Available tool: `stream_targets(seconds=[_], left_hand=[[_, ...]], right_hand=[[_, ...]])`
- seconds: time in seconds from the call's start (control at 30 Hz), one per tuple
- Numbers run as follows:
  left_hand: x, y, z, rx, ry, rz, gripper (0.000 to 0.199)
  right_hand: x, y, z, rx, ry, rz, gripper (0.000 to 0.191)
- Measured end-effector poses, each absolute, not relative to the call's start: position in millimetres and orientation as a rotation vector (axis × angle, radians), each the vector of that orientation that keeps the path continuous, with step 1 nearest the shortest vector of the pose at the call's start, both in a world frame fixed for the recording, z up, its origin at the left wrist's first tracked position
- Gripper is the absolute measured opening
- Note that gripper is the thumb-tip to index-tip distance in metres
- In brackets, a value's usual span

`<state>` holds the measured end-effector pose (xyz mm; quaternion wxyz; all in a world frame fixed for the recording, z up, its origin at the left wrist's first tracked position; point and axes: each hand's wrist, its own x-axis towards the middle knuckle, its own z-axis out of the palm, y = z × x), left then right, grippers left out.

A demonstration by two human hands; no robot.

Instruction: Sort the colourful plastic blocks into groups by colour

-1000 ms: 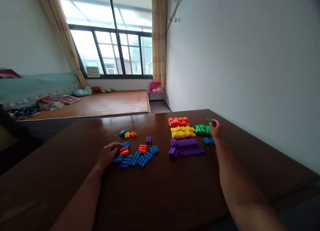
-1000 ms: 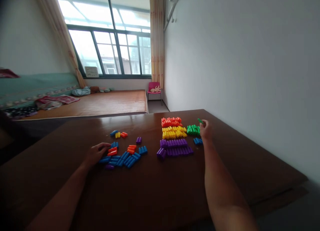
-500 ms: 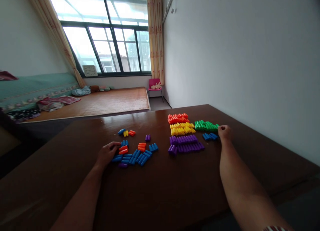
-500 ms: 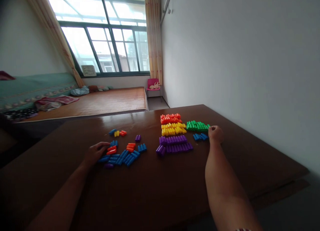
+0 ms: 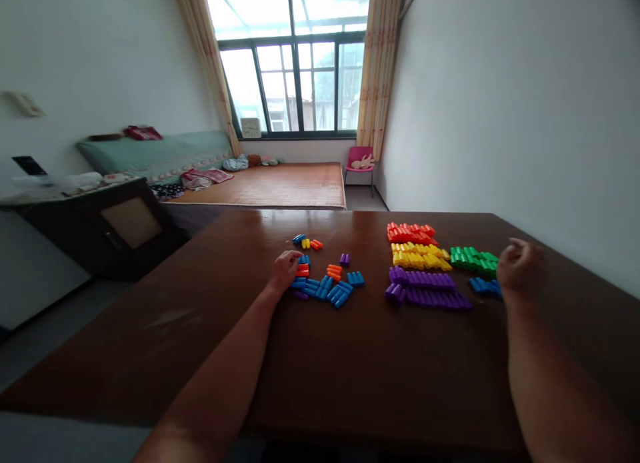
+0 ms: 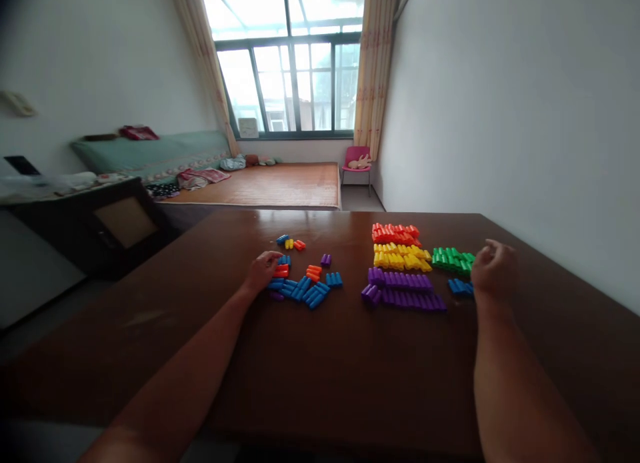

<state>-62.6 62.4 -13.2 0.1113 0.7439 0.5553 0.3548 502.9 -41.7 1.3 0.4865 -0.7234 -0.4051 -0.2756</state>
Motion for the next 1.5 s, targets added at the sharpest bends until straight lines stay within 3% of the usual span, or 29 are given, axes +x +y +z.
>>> stream_targets(seconds=[0.2,0.33,0.5,0.8,1.0,1.17,1.27,1.5], left_hand=[[-37.7,50.1,-13.0,2.385,1.557,1.032,0.028],[-47.6,57.6,-14.3,2.284,1.578,1.114,0.025],[-57.4,67.4,-17.3,2.136,1.608,1.104,0.026],[-57.2,68.5,-16.5,2.159,1.603,0.999,0.023],[-62.5,76.9,-19.0,2.212,1.596,0.959,0.024],[-65.5,77.8,-15.2,2.238,1.613,0.879,0.029],[-67.2,81.1,-14.3,2.236,1.619,0.873,0.03],[-66.4,86.4,-11.6,2.187,1.646,0.836,0.031]], right_hand=[[347.4,-33.9,54.0,-1.499,-1.585,-0.409,0.036],[241.7,-56.7,46.5,-1.324,-2.193,0.087,0.029],[197.7,-71.9,23.0,-1.273,-2.509,0.249,0.035],[208.6,-71.0,22.2,-1.503,-2.497,0.379,0.024],[229.9,-72.0,32.5,-1.465,-2.116,0.604,0.033],[358.5,-66.5,46.0,-1.474,-1.342,0.253,0.038],[443.9,-84.3,36.6,-1.751,-0.902,-0.105,0.035],[517.5,-120.5,-4.8,-2.098,-0.703,-0.163,0.021]])
